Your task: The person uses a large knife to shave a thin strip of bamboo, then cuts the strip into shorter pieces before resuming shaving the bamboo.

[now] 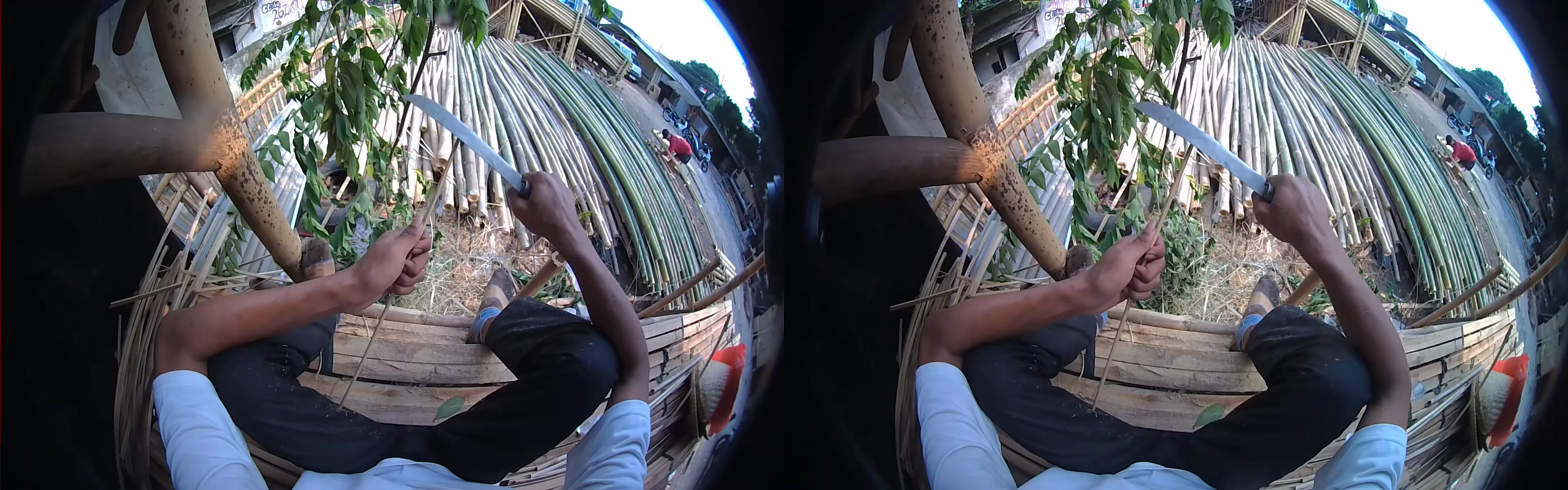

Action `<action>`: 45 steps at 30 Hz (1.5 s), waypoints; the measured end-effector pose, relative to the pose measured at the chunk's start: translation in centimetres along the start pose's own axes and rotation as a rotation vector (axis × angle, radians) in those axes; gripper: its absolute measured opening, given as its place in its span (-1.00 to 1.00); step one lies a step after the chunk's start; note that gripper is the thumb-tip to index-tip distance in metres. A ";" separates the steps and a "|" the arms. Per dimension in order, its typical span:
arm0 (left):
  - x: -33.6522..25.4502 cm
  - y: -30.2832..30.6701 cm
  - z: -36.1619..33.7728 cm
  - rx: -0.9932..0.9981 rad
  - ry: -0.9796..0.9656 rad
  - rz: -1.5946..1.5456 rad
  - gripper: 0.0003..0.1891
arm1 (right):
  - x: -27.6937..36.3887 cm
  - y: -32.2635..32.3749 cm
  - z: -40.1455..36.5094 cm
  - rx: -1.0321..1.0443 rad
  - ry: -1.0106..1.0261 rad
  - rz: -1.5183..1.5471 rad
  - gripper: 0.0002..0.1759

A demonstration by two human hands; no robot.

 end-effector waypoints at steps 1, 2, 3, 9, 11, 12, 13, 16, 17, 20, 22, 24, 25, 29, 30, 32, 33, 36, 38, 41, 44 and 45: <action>-0.2 -0.2 -0.1 0.020 -0.003 0.025 -0.54 | -0.9 0.5 -0.1 -0.011 -0.064 0.080 -0.69; -0.3 -0.4 -0.1 0.017 -0.004 0.024 -0.54 | -1.2 0.7 -0.5 -0.061 -0.064 0.138 -0.63; -0.4 -0.7 0.0 0.032 -0.013 0.035 -0.54 | -1.3 0.5 -0.7 -0.057 -0.065 0.139 -0.63; -0.1 -0.7 0.6 0.015 -0.028 0.108 -0.53 | -0.7 0.0 -1.2 -0.060 0.006 0.316 -0.55; -0.2 -1.0 0.6 0.025 -0.024 0.117 -0.54 | -1.1 -0.7 -0.8 -0.014 -0.026 0.365 -0.56; -0.3 -1.0 0.5 0.018 -0.031 0.086 -0.54 | -1.5 -1.4 -0.5 0.041 -0.053 0.454 -0.57; -0.4 -1.0 0.4 0.010 -0.041 0.056 -0.54 | -1.6 -1.9 -0.3 0.094 -0.076 0.542 -0.58; -0.5 -0.1 0.3 -0.014 -0.090 0.053 -0.54 | -1.6 -2.6 -0.6 0.120 -0.129 0.784 -0.62; -0.3 0.2 0.4 -0.016 -0.092 0.053 -0.54 | -1.7 -2.8 -0.5 0.112 -0.127 0.927 -0.64; 0.0 0.7 0.8 -0.050 -0.165 0.010 -0.56 | -1.0 -1.7 -0.7 0.059 0.002 0.950 -0.67; -0.4 0.7 0.9 -0.090 -0.240 0.168 -0.58 | 0.2 -0.9 -0.9 -0.035 0.204 0.720 -0.66; -0.4 0.5 0.8 -0.103 -0.227 0.162 -0.60 | 1.7 -0.6 -1.7 0.036 0.315 0.458 -0.70; -0.5 0.5 0.7 -0.121 -0.216 0.158 -0.61 | 2.7 -0.5 -2.1 0.089 0.376 0.345 -0.73; -0.3 0.8 0.7 -0.076 -0.230 0.144 -0.66 | 5.0 -1.4 -2.9 0.042 0.659 0.017 -0.81; 0.1 0.9 0.7 -0.088 -0.173 0.125 -0.66 | 5.2 -1.7 -2.8 0.039 0.658 0.018 -0.81; 0.2 0.8 0.6 -0.098 -0.113 0.109 -0.65 | 5.3 -2.2 -2.7 0.038 0.619 -0.076 -0.82; 0.3 0.7 0.5 -0.078 -0.068 0.096 -0.64 | 5.5 -2.2 -2.8 0.035 0.617 -0.074 -0.82; 0.2 0.3 0.2 -0.075 -0.008 0.124 -0.62 | 5.4 -1.9 -2.6 0.025 0.527 -0.128 -0.85; 0.1 0.1 0.1 -0.091 0.008 0.162 -0.60 | 5.0 -1.7 -2.3 0.022 0.409 -0.233 -0.88; -0.6 0.1 0.2 -0.143 -0.067 0.180 -0.60 | 4.1 -1.9 -1.7 -0.031 0.379 -0.286 -0.90; -0.7 0.2 0.2 -0.162 -0.064 0.131 -0.58 | 3.0 -1.9 -1.2 0.005 0.312 -0.230 -0.88; -0.7 0.3 0.2 -0.144 -0.052 0.129 -0.57 | 2.7 -1.9 -1.1 0.006 0.295 -0.174 -0.87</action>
Point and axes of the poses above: each hand's wrist, its own z-axis towards the middle knuckle, its own y-axis out of the back of the hand, x = y × z, the point moved 5 cm from there along z, towards the middle knuckle, and after that the axes turned 8 degrees about x, right-handed, at the moved point
